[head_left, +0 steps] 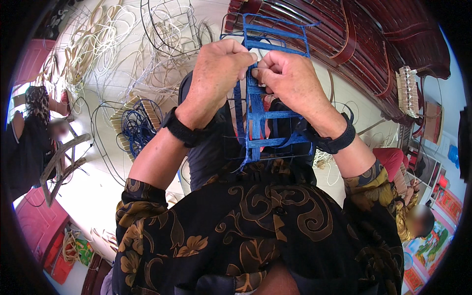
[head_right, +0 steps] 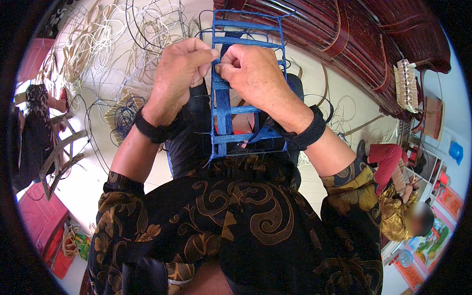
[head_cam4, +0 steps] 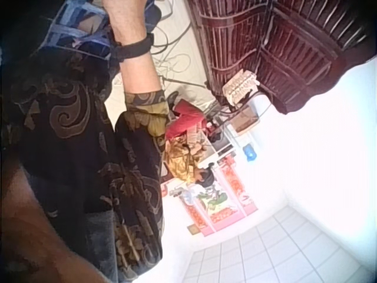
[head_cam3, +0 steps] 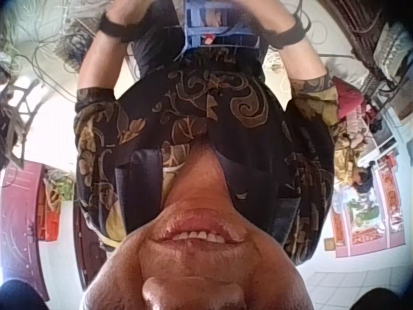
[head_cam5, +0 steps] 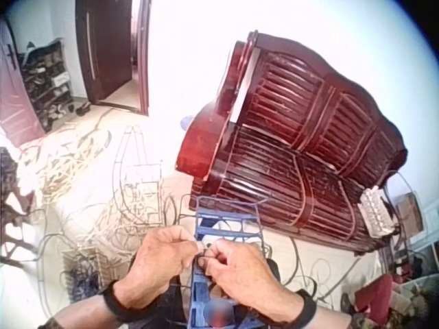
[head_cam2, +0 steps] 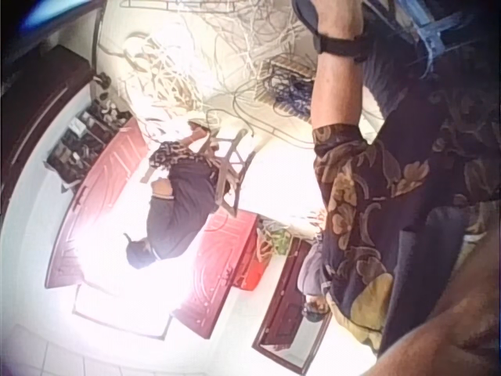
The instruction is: The person weaves blue plastic strips through the vertical ribs of a blue basket frame by hand.
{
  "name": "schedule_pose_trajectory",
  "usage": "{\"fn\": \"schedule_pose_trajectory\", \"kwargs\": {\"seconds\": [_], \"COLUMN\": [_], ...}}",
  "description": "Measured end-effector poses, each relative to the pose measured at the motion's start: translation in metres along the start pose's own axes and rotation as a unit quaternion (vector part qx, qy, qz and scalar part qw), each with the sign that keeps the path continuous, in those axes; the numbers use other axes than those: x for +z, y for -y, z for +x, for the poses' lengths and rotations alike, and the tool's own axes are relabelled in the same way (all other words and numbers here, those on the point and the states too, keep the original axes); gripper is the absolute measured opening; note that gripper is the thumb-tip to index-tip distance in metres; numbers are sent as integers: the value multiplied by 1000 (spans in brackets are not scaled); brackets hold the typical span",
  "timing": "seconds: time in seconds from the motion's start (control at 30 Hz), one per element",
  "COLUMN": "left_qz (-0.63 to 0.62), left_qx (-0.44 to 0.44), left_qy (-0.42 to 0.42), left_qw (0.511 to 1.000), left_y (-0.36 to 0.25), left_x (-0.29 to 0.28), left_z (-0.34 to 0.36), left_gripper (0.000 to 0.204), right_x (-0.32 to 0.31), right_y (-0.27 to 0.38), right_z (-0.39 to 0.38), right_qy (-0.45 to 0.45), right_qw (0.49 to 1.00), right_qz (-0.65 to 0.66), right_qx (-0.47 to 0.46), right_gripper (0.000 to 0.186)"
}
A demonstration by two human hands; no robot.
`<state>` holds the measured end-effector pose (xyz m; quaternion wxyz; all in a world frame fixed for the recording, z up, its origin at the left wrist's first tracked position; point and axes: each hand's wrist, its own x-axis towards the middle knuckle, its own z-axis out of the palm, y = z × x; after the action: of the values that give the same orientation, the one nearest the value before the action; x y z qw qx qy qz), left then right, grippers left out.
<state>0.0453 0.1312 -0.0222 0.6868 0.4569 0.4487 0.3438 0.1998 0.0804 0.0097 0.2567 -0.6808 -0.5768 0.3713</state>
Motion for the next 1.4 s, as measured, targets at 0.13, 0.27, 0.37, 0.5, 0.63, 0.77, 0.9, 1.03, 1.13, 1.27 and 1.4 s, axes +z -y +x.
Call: {"fn": "schedule_pose_trajectory", "kwargs": {"seconds": [0.13,0.27,0.37,0.5,0.63,0.77,0.9,1.03,1.13,1.27,1.4], "left_qz": [-15,-15,-23,73,112,103,182,279,299,196,186], "left_qx": [5,-4,-25,28,36,68,118,203,202,201,238], "left_qy": [-20,38,154,194,220,224,228,159,108,45,43], "left_qw": [1000,999,987,978,968,967,949,925,926,959,952], "left_y": [0,4,1,0,-5,-7,-6,1,4,21,25], "left_x": [3,-2,-18,-26,-29,-23,-23,-18,-13,-5,-5], "left_z": [-1,3,8,10,16,13,18,15,7,6,9], "left_gripper": [11,3,21,26,29,26,20,15,15,18,19], "right_x": [2,0,-6,-11,-14,-17,-17,-15,-15,-13,-17], "right_y": [-5,-5,-5,-3,-8,-15,-18,-9,-10,-9,-8], "right_z": [0,1,2,2,5,6,8,4,2,2,3], "right_qy": [-12,19,66,102,130,154,150,116,90,93,121], "right_qw": [999,998,983,976,968,958,960,967,972,963,964], "right_qz": [-19,45,153,171,190,210,201,198,201,234,209], "right_qx": [-36,34,79,86,103,118,128,113,87,95,107], "right_gripper": [13,12,11,12,12,12,13,10,9,10,10]}}
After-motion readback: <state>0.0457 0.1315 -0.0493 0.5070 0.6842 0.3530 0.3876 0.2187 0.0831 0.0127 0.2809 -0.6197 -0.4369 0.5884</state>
